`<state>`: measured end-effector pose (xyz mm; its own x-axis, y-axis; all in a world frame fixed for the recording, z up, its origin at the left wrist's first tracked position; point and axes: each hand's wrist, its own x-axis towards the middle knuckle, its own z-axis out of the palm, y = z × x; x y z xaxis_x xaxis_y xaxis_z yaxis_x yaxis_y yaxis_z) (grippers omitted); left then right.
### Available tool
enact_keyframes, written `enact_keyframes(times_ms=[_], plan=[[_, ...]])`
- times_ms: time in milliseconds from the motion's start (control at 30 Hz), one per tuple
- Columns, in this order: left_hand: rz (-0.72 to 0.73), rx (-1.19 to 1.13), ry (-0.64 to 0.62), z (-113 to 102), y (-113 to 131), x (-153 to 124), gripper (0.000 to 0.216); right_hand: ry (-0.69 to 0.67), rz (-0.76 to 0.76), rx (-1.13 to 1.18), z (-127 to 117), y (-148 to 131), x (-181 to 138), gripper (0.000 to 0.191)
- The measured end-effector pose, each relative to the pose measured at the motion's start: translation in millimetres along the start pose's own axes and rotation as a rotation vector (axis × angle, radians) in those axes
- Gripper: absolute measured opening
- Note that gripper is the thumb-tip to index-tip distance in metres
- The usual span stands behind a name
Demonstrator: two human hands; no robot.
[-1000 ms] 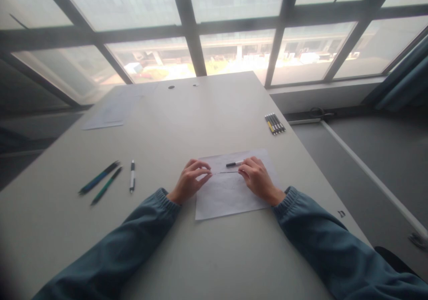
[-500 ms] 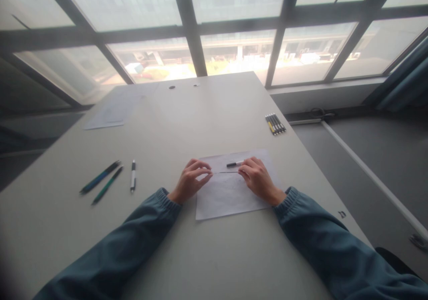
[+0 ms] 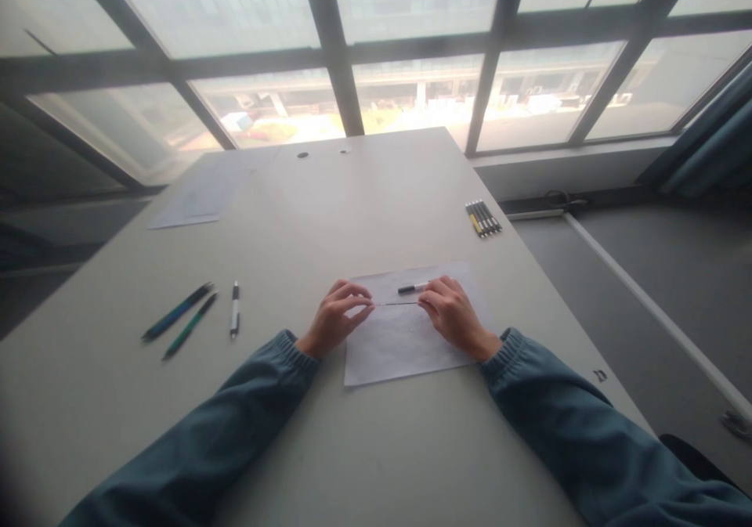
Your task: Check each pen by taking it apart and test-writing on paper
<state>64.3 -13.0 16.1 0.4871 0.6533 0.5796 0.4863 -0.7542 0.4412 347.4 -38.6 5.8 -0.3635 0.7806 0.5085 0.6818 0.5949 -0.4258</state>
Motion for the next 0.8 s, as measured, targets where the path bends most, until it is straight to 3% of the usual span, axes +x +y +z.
enact_keyframes(times_ms=[367, 800], plan=[[0.083, 0.013, -0.058, 1.7, 0.4, -1.4, 0.004, 0.008, -0.107, -0.029, -4.1, -9.0, 2.6, 0.014], [0.071, -0.028, -0.062, 0.1, 5.1, -0.6, 0.004, -0.169, -0.101, 0.132, 3.1, -20.1, 8.0, 0.013]])
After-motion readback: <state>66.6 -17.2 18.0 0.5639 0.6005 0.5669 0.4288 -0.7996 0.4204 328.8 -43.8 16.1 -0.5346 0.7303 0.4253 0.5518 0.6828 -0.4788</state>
